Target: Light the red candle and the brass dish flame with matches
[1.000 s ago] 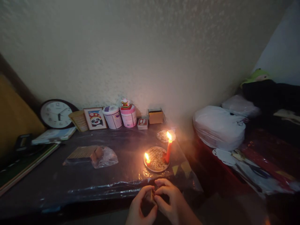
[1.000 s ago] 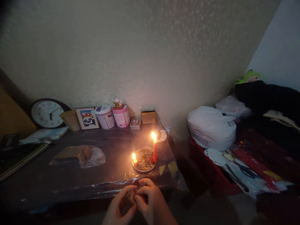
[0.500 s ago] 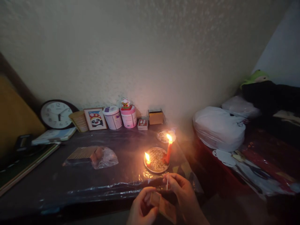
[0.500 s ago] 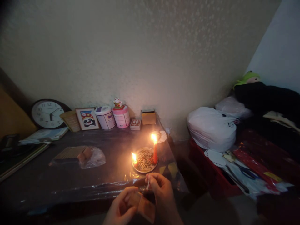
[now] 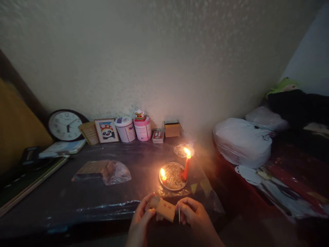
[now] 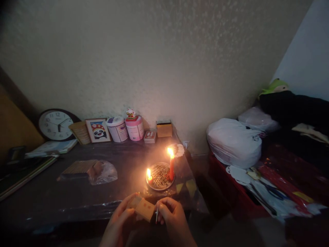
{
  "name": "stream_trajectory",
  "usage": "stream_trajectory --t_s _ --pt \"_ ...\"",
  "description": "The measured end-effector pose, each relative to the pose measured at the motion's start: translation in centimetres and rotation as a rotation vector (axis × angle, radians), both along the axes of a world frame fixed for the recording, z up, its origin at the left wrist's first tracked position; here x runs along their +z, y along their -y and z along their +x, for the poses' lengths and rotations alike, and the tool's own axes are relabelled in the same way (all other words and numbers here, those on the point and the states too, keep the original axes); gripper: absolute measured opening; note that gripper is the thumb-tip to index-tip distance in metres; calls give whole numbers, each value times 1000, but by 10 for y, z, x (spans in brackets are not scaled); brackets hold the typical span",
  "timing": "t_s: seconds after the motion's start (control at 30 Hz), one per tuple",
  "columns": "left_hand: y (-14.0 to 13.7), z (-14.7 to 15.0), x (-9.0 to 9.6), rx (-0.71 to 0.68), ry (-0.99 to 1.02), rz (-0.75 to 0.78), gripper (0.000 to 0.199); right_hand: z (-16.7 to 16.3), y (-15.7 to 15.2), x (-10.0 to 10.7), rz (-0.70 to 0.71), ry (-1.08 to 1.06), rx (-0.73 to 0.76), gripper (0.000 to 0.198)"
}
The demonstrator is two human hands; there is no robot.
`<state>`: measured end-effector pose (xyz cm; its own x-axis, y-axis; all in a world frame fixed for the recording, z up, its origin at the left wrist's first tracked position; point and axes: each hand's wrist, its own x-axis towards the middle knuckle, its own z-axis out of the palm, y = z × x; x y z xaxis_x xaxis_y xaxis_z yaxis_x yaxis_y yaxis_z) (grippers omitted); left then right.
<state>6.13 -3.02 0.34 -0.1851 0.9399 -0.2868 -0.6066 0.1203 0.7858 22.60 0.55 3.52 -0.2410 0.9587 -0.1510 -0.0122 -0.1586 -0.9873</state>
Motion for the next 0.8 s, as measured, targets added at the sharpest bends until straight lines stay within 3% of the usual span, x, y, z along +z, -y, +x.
stream_trajectory --t_s 0.2,0.37,0.43,0.53,0.67,0.8 --pt "-4 -4 -5 18 16 -1 50 0 4 6 27 -14 15 21" --pt "-1 11 -8 -83 44 -4 64 -5 9 8 66 -49 53 23" --pt "0 17 -10 -63 11 6 68 -8 10 6 64 -90 76 24" --pt "-2 16 -11 -37 -26 4 57 -9 11 5 64 -113 110 26" --pt "-7 3 -10 -109 37 -8 37 -5 9 11 129 -70 89 22" --pt "-8 0 -9 -147 70 -12 31 -3 10 15 177 -67 99 19"
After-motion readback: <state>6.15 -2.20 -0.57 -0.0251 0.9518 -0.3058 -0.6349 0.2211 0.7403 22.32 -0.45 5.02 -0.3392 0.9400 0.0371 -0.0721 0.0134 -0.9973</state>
